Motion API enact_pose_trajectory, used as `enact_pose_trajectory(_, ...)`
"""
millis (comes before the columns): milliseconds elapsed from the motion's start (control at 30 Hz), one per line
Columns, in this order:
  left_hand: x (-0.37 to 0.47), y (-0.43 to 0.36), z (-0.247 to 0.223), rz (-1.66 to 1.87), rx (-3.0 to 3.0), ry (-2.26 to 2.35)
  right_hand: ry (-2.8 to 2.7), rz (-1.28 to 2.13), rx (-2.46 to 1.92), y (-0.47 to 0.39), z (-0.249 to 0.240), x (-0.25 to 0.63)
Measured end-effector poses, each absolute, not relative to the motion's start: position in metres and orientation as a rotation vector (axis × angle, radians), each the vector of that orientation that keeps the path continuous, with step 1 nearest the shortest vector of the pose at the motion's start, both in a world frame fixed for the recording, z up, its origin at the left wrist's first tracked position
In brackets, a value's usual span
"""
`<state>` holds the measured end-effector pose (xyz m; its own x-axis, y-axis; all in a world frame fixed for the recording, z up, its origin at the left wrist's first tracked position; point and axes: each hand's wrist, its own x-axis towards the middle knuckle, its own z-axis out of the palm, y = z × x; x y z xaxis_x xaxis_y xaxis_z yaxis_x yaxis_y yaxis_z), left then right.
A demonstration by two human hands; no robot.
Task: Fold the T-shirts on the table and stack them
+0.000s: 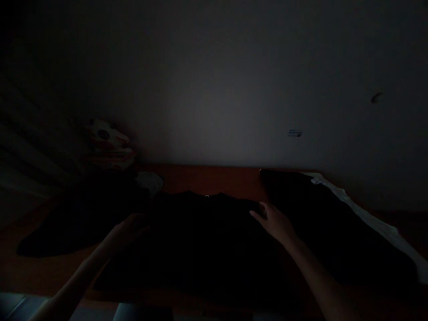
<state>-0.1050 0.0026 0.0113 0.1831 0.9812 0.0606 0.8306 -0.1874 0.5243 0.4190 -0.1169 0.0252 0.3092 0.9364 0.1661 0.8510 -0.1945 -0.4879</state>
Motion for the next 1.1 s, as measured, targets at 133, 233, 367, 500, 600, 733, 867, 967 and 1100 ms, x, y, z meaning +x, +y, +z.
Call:
enact_pose_trajectory(133,-0.126,-0.004,0.006,0.536,2.102,1.773,-1.708,0.312,-1.989,-0.109,0.018,0.432)
enact_pose_trajectory(233,-0.119,0.002,0.013,0.567,2.248,1.817,-1.794,0.346,-1.932,-0.106,0.016,0.435)
enact_pose_trajectory(367,-0.074,0.037,0.03,0.743,2.527,1.553,-1.792,0.366,-1.908,-0.097,0.017,0.434)
enact_pose_trajectory(500,-0.035,0.078,0.046,0.498,2.608,1.389,-1.837,0.388,-1.885,-0.087,0.024,0.438)
enact_pose_trajectory(600,-0.026,0.1,0.054,0.271,2.553,1.437,-1.839,0.479,-1.838,-0.079,0.033,0.445)
enact_pose_trajectory(733,-0.021,0.114,0.057,0.356,2.5,1.615,-1.499,0.453,-2.066,-0.065,0.044,0.457)
enact_pose_trajectory(867,-0.022,0.099,0.053,0.603,2.449,1.829,-1.208,0.293,-2.278,-0.067,0.049,0.461)
enact_pose_trajectory(967,-0.047,0.058,0.045,0.595,2.47,1.801,-1.266,0.435,-2.33,-0.102,0.051,0.455)
enact_pose_trajectory(1100,-0.104,-0.021,0.031,0.531,2.403,1.821,-1.372,0.814,-2.36,-0.187,0.045,0.441)
